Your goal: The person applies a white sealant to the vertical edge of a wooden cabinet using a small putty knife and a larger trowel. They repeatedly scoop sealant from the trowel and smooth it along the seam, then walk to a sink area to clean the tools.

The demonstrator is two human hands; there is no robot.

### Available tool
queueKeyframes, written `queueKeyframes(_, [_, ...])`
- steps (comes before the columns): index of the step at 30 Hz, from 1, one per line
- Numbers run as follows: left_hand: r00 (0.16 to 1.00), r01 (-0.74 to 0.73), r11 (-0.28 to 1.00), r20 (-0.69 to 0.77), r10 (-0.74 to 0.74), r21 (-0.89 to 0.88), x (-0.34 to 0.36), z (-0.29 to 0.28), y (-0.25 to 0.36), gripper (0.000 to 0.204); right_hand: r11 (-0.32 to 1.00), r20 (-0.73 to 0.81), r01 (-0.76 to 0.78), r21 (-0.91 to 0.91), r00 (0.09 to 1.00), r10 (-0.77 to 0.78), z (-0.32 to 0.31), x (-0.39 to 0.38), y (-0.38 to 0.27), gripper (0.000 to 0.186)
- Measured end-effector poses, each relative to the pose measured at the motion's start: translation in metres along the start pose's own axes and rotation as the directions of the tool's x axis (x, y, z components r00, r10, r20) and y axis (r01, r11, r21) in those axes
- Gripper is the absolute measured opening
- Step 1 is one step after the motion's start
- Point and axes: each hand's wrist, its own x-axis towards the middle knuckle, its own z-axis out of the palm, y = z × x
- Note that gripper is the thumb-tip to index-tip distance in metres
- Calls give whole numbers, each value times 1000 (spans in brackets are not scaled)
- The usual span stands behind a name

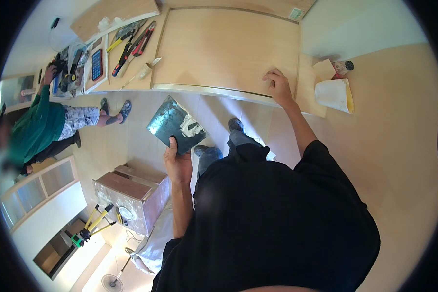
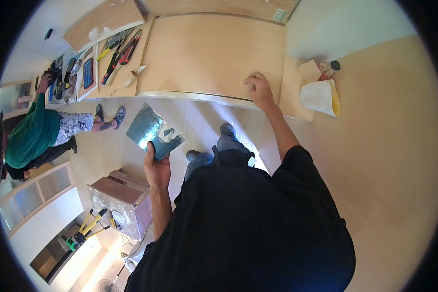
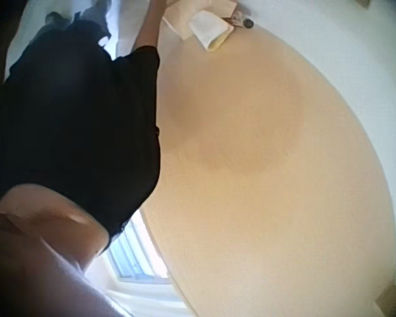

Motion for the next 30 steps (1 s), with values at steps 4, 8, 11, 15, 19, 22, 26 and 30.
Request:
queueKeyframes(4, [999,-36,999,3,36,-14,-7,-1,-5,41,926,44,-282,249,959,280,-7,-5,-1,19])
queueKeyframes(8, [998,-61,997,-31,60,-40,-18,-4,-5,40,981,9,-148,122,989,148,-2,-4,-17,13])
queueKeyframes(11, [996,-76,996,-53,74,-41,-28,-9,-5,39,994,16,46,-101,999,-45,6,0,-28,10])
queueKeyframes(15, [987,-108,993,-123,102,-41,-43,-22,-3,37,985,97,66,-162,994,-51,14,-8,-30,10])
queueKeyframes(19, [961,-186,977,-226,160,-101,-63,-41,2,29,933,-28,166,-319,982,-185,18,-19,-22,10])
queueKeyframes(22, [945,-243,962,-256,205,-126,-79,-62,13,29,941,-63,127,-313,986,-154,20,-19,-16,15])
queueKeyframes(26, [913,-320,935,-312,261,-155,-99,-100,36,29,861,-183,174,-477,939,-291,35,-22,-32,20])
queueKeyframes(30, [879,-402,890,-362,311,-213,-117,-150,62,29,955,98,-171,-244,975,199,100,-68,-104,24])
